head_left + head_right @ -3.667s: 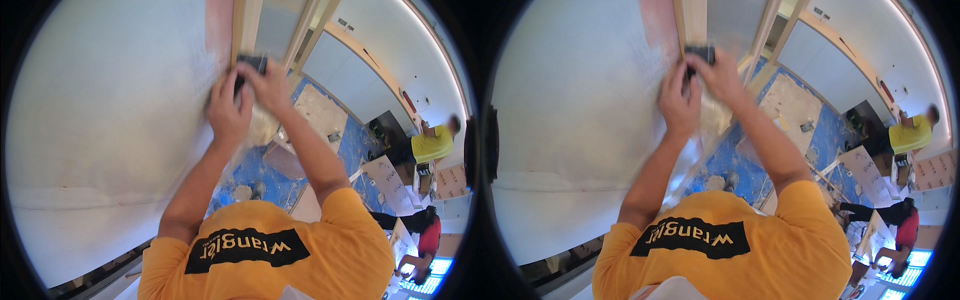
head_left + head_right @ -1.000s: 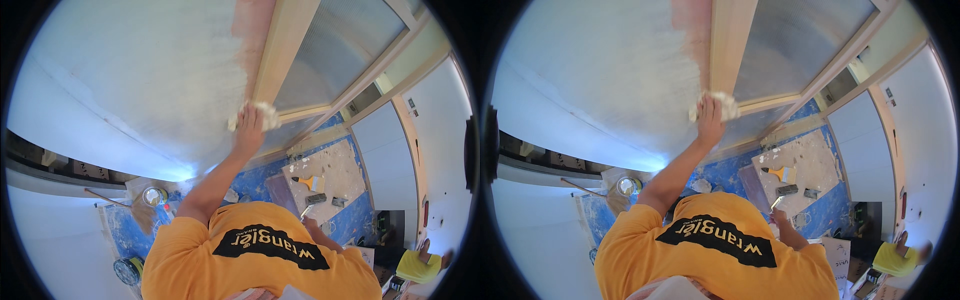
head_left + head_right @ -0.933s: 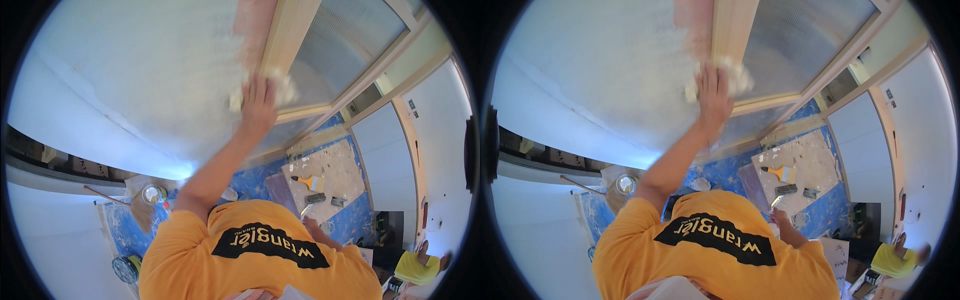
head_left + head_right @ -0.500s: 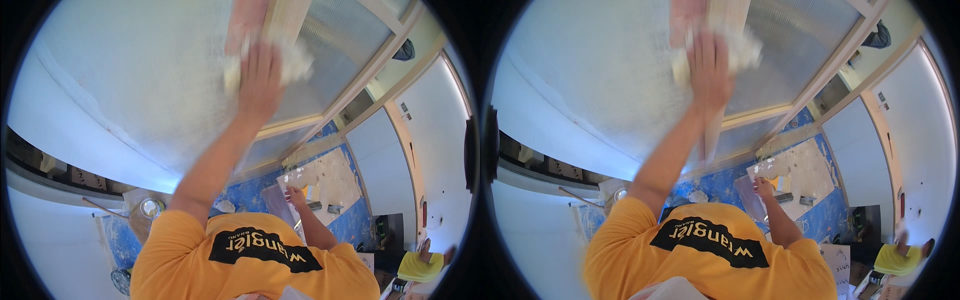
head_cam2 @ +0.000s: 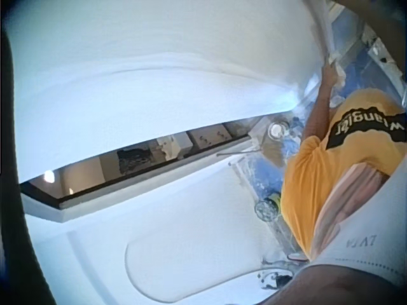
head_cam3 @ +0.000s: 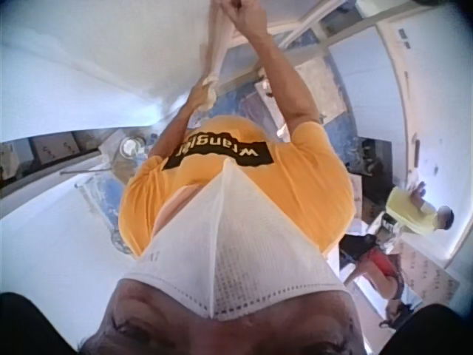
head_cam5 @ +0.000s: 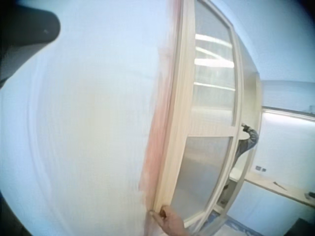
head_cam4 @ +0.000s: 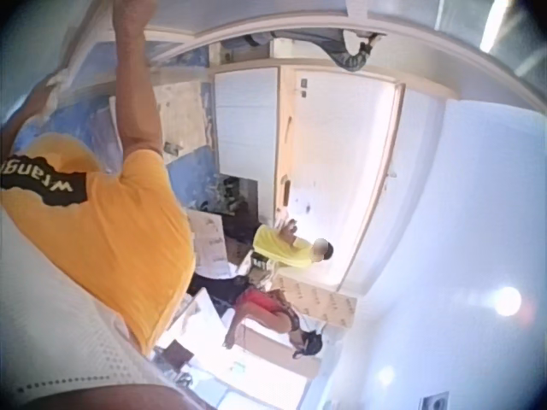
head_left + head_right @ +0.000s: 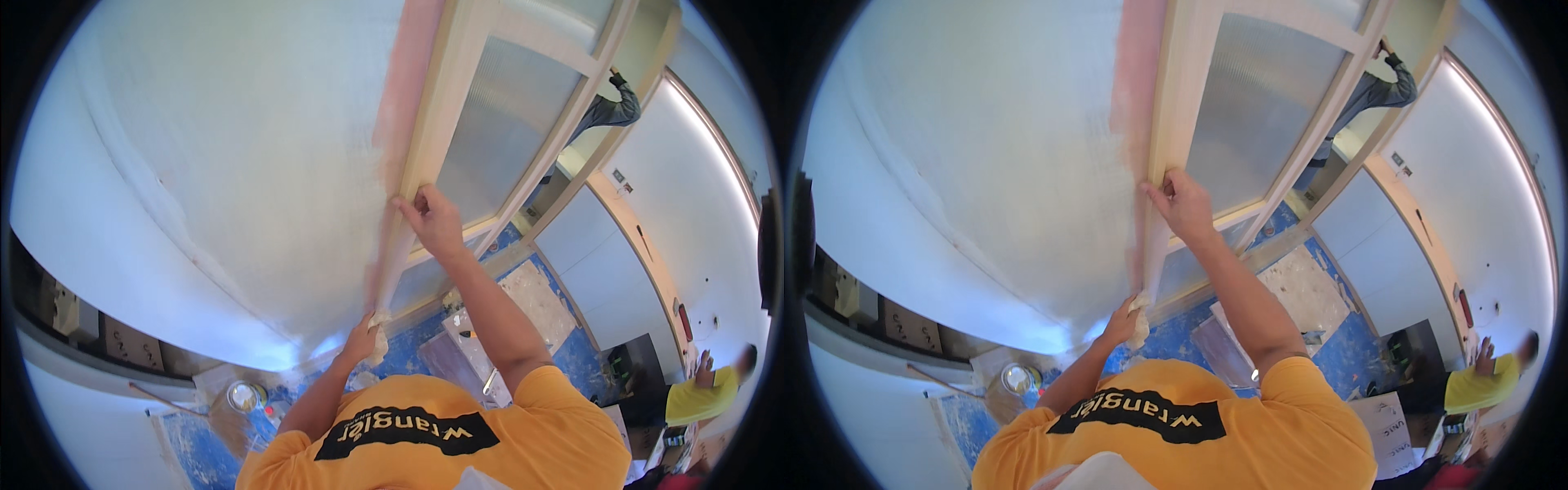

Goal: The person wipes the wooden frame of a door with a white cloth, focusing on the edges and corners. They use a sanding block to smooth the surface of the frame and then continue wiping with the cloth.

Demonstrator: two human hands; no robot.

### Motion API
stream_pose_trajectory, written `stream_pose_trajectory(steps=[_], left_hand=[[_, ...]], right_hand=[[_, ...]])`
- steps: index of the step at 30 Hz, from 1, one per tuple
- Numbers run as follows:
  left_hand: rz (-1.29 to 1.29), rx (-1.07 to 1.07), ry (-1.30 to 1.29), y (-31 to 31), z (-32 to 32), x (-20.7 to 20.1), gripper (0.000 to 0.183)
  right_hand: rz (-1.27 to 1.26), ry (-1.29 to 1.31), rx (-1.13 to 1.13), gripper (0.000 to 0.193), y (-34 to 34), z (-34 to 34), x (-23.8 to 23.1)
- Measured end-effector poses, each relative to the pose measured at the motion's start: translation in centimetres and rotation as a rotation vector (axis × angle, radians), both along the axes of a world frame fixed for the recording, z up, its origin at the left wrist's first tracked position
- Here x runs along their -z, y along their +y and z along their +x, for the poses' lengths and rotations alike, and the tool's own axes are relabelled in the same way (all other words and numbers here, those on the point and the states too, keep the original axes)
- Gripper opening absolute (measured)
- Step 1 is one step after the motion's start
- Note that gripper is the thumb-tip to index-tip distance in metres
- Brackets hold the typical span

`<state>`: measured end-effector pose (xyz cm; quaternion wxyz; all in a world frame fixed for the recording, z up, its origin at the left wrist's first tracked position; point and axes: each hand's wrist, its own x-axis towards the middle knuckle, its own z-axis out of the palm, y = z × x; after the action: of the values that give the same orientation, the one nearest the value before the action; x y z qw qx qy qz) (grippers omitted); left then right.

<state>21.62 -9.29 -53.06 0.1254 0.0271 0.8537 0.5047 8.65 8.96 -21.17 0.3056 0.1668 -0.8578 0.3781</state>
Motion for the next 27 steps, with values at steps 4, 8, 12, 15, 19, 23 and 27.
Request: stream_pose_trajectory(steps=[4,8,12,15,19,23,27], left_hand=[[0.144,0.005,0.037,-3.7,0.7,-4.3,0.054],[0.210,-0.008,-0.121,-8.0,1.3,-8.7,0.054],[0.262,-0.014,0.078,-11.6,1.2,-4.7,0.054],[0.208,-0.018,0.110,-14.0,1.0,-3.3,0.055],[0.302,-0.004,0.053,-15.8,0.2,-4.5,0.055],[0.280,0.029,0.090,-17.5,-0.3,-5.4,0.054],[0.308,-0.021,0.038,-19.4,1.0,-5.5,0.053]], right_hand=[[0.060,0.158,0.079,0.037,-0.5,-0.7,-10.2],[0.161,0.394,0.277,0.044,-0.7,-3.0,-24.2],[0.214,0.584,0.359,0.045,-2.4,-2.9,-32.3],[0.172,0.414,0.317,0.039,-4.4,-1.3,-28.5],[0.259,0.247,0.308,0.039,-1.9,-1.2,-14.2],[0.349,-0.001,0.286,0.037,-1.5,1.1,0.5],[0.386,-0.175,0.175,0.035,-1.8,1.3,13.1]])
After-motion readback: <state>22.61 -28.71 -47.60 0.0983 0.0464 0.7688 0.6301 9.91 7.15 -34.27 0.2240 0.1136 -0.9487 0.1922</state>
